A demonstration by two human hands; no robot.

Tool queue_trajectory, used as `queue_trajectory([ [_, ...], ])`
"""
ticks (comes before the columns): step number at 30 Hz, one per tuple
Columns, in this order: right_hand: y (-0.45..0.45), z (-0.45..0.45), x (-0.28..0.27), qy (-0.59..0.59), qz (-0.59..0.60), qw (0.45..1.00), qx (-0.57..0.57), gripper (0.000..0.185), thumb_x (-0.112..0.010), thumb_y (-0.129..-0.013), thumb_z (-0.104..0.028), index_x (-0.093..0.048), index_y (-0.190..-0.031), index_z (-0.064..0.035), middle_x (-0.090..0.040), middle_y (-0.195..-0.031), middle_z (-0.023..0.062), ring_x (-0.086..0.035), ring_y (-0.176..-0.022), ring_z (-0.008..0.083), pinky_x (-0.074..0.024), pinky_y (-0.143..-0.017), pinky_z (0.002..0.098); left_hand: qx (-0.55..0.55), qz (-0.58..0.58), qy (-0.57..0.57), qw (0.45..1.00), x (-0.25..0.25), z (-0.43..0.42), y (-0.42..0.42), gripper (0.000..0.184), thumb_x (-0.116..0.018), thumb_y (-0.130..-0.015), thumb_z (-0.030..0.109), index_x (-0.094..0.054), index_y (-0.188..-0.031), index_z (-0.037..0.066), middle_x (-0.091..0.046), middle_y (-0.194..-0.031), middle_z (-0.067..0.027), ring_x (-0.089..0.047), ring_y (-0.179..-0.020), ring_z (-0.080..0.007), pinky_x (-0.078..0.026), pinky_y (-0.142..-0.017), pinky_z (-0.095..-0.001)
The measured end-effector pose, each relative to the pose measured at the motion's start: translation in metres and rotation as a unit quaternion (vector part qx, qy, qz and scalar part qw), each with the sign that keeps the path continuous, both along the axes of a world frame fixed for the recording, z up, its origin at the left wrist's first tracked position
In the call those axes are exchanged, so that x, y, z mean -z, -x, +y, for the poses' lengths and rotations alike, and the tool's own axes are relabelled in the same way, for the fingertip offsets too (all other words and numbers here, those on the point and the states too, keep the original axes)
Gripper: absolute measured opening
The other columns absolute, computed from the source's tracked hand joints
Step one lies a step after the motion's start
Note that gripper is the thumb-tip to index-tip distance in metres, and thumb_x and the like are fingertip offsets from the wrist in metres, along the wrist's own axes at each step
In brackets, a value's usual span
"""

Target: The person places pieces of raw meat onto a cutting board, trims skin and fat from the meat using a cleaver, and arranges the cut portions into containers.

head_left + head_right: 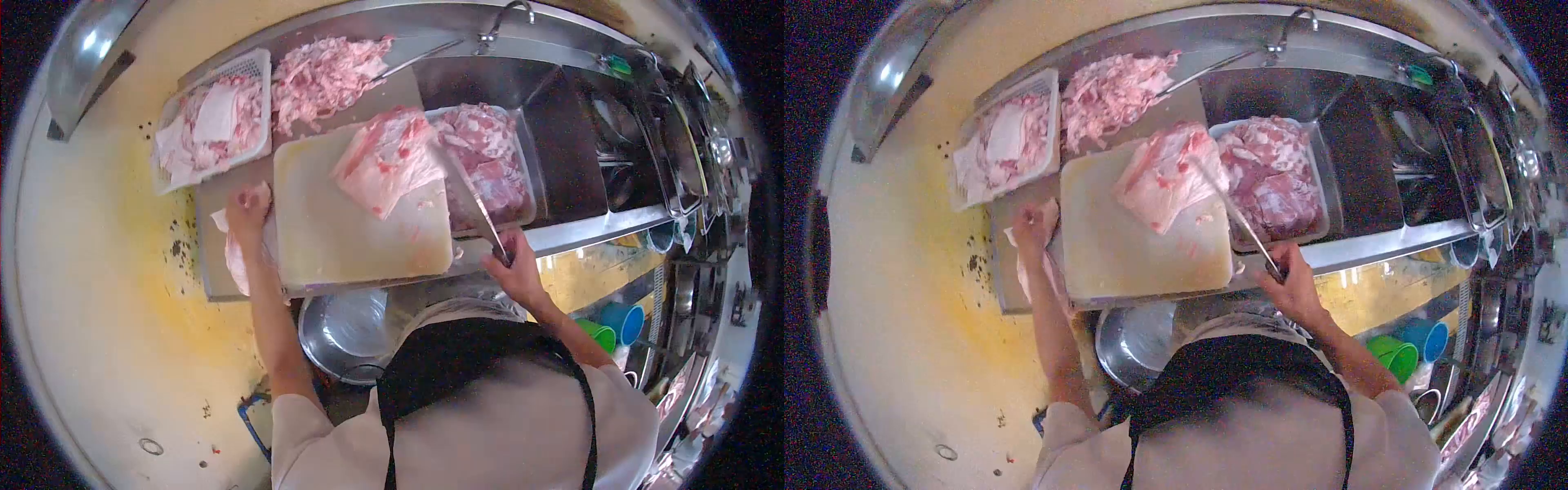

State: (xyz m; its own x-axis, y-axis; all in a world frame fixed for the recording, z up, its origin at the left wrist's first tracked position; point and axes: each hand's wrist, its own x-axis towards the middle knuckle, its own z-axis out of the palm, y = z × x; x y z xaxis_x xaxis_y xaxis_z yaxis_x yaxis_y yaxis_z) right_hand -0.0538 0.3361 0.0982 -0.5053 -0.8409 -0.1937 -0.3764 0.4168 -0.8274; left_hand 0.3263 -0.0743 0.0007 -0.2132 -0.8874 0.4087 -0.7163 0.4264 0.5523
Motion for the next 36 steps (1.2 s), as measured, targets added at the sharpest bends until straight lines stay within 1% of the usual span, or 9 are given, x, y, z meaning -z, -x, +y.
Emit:
queue_trajectory([
  [5,0.039,-0.020,-0.001,-0.104,-0.313,0.943,0.047,0.029,-0.069,-0.086,-0.027,-0.055,-0.080,-0.0027,-0.049,-0.064,-0.0026,-0.043,-0.058,0.0083,-0.0362,-0.052,0.0290,0.197,0.111,0.001,0.974,-0.020,0.011,0.202,0.017,-0.067,-0.078,0.014,-0.065,-0.092,0.004,-0.065,-0.086,-0.0154,-0.064,-0.082,-0.0332,-0.050,-0.075,-0.0400],
  [10,0.059,0.008,0.016,-0.008,-0.212,0.977,0.038,0.029,-0.074,-0.084,-0.024,-0.055,-0.073,-0.0056,-0.050,-0.061,-0.0020,-0.045,-0.061,0.0070,-0.0386,-0.055,0.0274,0.262,-0.019,0.018,0.965,0.008,-0.014,0.349,0.030,-0.069,-0.079,0.028,-0.068,-0.096,0.003,-0.067,-0.096,-0.0203,-0.064,-0.092,-0.0365,-0.050,-0.083,-0.0416],
  [16,0.088,0.050,0.031,-0.154,-0.128,0.975,0.099,0.033,-0.079,-0.077,-0.024,-0.066,-0.093,0.0013,-0.066,-0.075,0.0121,-0.059,-0.067,0.0178,-0.0478,-0.065,0.0344,0.125,-0.236,-0.064,0.961,0.042,-0.066,0.470,0.062,-0.072,-0.076,0.041,-0.057,-0.124,0.006,-0.063,-0.119,-0.0177,-0.055,-0.117,-0.0397,-0.045,-0.094,-0.0516],
  [18,0.098,0.066,0.038,-0.159,-0.111,0.975,0.105,0.035,-0.079,-0.072,-0.021,-0.066,-0.094,0.0022,-0.068,-0.080,0.0171,-0.064,-0.071,0.0240,-0.0492,-0.067,0.0374,0.079,-0.281,0.078,0.953,0.068,-0.072,0.478,0.060,-0.071,-0.078,0.040,-0.055,-0.124,0.006,-0.061,-0.124,-0.0165,-0.050,-0.122,-0.0406,-0.042,-0.094,-0.0576],
  [23,0.121,0.089,0.061,-0.134,-0.009,0.990,0.045,0.036,-0.078,-0.060,-0.013,-0.062,-0.087,0.0038,-0.066,-0.087,0.0240,-0.064,-0.083,0.0410,-0.0502,-0.073,0.0442,0.119,-0.307,0.008,0.944,0.057,-0.066,0.493,0.034,-0.064,-0.085,0.033,-0.059,-0.106,0.007,-0.066,-0.106,-0.0189,-0.062,-0.100,-0.0394,-0.049,-0.084,-0.0510],
  [24,0.124,0.087,0.064,-0.103,0.031,0.993,0.049,0.029,-0.074,-0.060,-0.007,-0.061,-0.083,0.0045,-0.062,-0.075,0.0233,-0.064,-0.069,0.0349,-0.0494,-0.063,0.0387,0.142,-0.302,-0.002,0.943,0.053,-0.063,0.495,0.029,-0.062,-0.087,0.031,-0.060,-0.103,0.007,-0.067,-0.101,-0.0194,-0.064,-0.093,-0.0392,-0.050,-0.082,-0.0494],
  [27,0.141,0.074,0.061,-0.105,0.037,0.994,0.011,0.036,-0.074,-0.057,-0.009,-0.059,-0.088,0.0023,-0.063,-0.089,0.0238,-0.061,-0.087,0.0431,-0.0492,-0.075,0.0459,0.171,-0.258,0.043,0.950,0.036,-0.037,0.488,0.025,-0.058,-0.091,0.027,-0.060,-0.102,0.005,-0.067,-0.090,-0.0213,-0.065,-0.077,-0.0392,-0.050,-0.073,-0.0465],
  [32,0.171,0.050,0.056,0.047,0.141,0.986,-0.076,0.034,-0.072,-0.057,-0.010,-0.057,-0.084,0.0016,-0.061,-0.086,0.0229,-0.060,-0.084,0.0439,-0.0491,-0.074,0.0474,0.228,-0.050,-0.120,0.965,-0.048,0.081,0.409,0.028,-0.052,-0.094,0.025,-0.058,-0.100,-0.002,-0.065,-0.086,-0.0227,-0.063,-0.076,-0.0398,-0.045,-0.068,-0.0492],
  [36,0.206,0.025,0.089,0.033,0.177,0.978,-0.102,0.030,-0.071,-0.062,-0.013,-0.060,-0.086,0.0001,-0.064,-0.078,0.0210,-0.062,-0.075,0.0431,-0.0510,-0.069,0.0478,0.228,0.000,-0.133,0.965,-0.025,0.197,0.316,0.018,-0.055,-0.091,0.016,-0.063,-0.097,0.001,-0.063,-0.089,-0.0208,-0.061,-0.082,-0.0376,-0.047,-0.070,-0.0456],
])
